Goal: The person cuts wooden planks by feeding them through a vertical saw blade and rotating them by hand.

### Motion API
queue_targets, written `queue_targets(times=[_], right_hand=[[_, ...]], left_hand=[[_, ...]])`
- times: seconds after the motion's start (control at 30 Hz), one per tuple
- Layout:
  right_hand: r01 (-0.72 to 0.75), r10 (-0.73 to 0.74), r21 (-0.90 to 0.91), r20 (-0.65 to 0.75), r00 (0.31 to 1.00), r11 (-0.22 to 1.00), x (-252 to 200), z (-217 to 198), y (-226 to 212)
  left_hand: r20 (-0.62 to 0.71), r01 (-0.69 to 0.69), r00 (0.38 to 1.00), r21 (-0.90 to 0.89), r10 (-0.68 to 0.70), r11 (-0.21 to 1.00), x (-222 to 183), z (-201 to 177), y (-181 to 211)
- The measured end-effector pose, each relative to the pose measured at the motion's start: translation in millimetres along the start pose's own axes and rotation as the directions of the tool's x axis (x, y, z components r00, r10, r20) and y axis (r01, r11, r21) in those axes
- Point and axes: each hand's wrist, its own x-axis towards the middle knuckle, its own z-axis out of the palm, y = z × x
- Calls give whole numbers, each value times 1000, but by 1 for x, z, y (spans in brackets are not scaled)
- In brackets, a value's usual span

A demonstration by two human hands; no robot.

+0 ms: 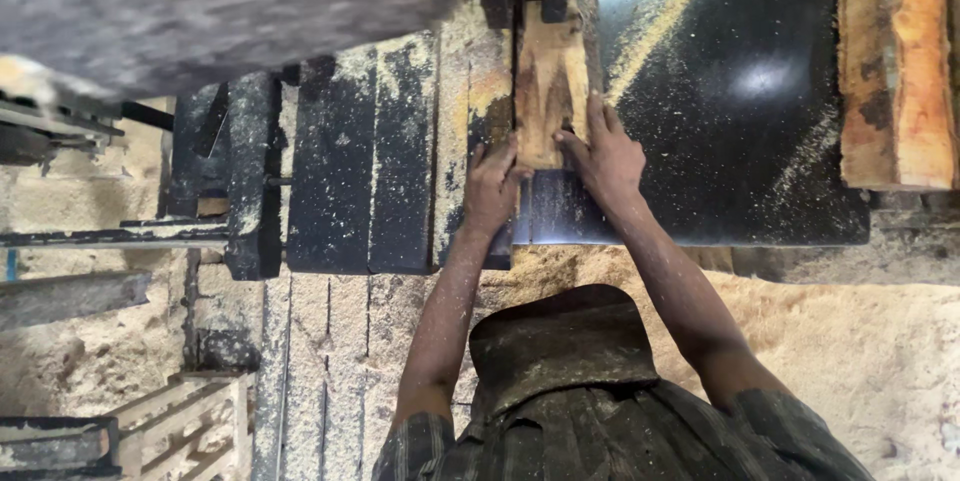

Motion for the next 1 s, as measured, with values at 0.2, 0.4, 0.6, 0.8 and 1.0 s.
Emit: queue_targets(times=[0.2,0.4,0.6,0.8,1.0], right_hand=[[-226,232,-56,259,937,973,33,-9,-11],[-123,-62,533,316,947,837,79,-48,60],[-482,504,-276,7,864,831,86,-174,280],[-558,559,-95,-23,829,824,46,-167,323],[-596,583,-108,-129,802,796,-42,-95,180]], left_hand=[[-119,3,993,48,3,999,32,1,-2],[-112,405,899,-152,-423,902,56,-20,52],[-206,159,962,-107,-178,981,20,-30,94],[-74,442,897,74,-437,894,-70,-6,96],[9,305,944,-407,-330,861,-131,31,112]])
